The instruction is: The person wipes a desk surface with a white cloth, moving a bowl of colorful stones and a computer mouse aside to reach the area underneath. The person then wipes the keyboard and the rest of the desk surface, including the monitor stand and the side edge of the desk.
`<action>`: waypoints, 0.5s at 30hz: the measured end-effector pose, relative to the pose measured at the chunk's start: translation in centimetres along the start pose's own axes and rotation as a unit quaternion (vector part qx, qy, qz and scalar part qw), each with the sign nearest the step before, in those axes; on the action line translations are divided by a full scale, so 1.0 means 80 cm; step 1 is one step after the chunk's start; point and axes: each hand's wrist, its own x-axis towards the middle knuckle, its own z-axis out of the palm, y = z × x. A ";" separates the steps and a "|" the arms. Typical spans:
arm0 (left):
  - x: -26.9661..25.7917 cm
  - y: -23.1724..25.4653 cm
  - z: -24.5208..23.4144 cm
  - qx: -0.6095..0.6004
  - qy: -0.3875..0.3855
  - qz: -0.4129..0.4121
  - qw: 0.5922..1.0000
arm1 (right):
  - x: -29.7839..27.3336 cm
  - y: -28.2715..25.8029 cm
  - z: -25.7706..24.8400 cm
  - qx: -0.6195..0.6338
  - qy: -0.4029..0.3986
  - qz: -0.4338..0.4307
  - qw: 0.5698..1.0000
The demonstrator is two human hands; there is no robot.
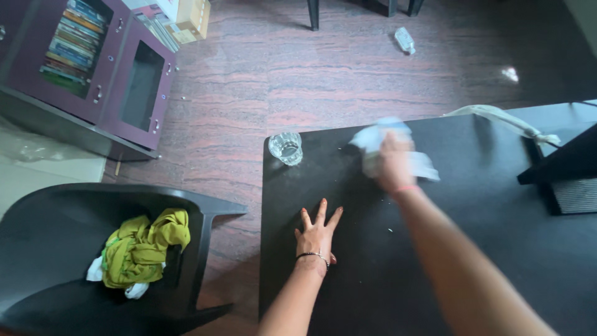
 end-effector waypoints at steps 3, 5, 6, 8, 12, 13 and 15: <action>0.000 0.002 -0.001 -0.005 -0.025 -0.014 1.000 | 0.020 -0.036 0.013 0.213 0.081 -0.087 0.970; -0.001 0.000 -0.001 -0.004 -0.017 -0.007 1.000 | 0.012 -0.008 0.014 0.267 0.124 -0.051 0.954; 0.000 0.000 -0.001 -0.003 -0.014 -0.003 1.000 | 0.005 0.022 0.010 0.294 0.145 -0.033 0.944; 0.000 -0.001 -0.001 -0.008 -0.014 0.002 1.000 | -0.018 0.096 -0.003 0.175 0.172 -0.022 0.969; 0.005 -0.003 0.001 -0.009 -0.010 0.006 1.000 | -0.081 0.149 -0.008 0.055 0.198 0.234 0.950; 0.005 -0.003 0.002 -0.006 -0.010 0.007 1.000 | -0.085 0.133 -0.004 0.023 0.208 0.229 0.951; 0.005 -0.003 0.004 0.001 -0.008 0.011 1.000 | -0.070 0.085 0.000 -0.014 0.150 0.176 0.973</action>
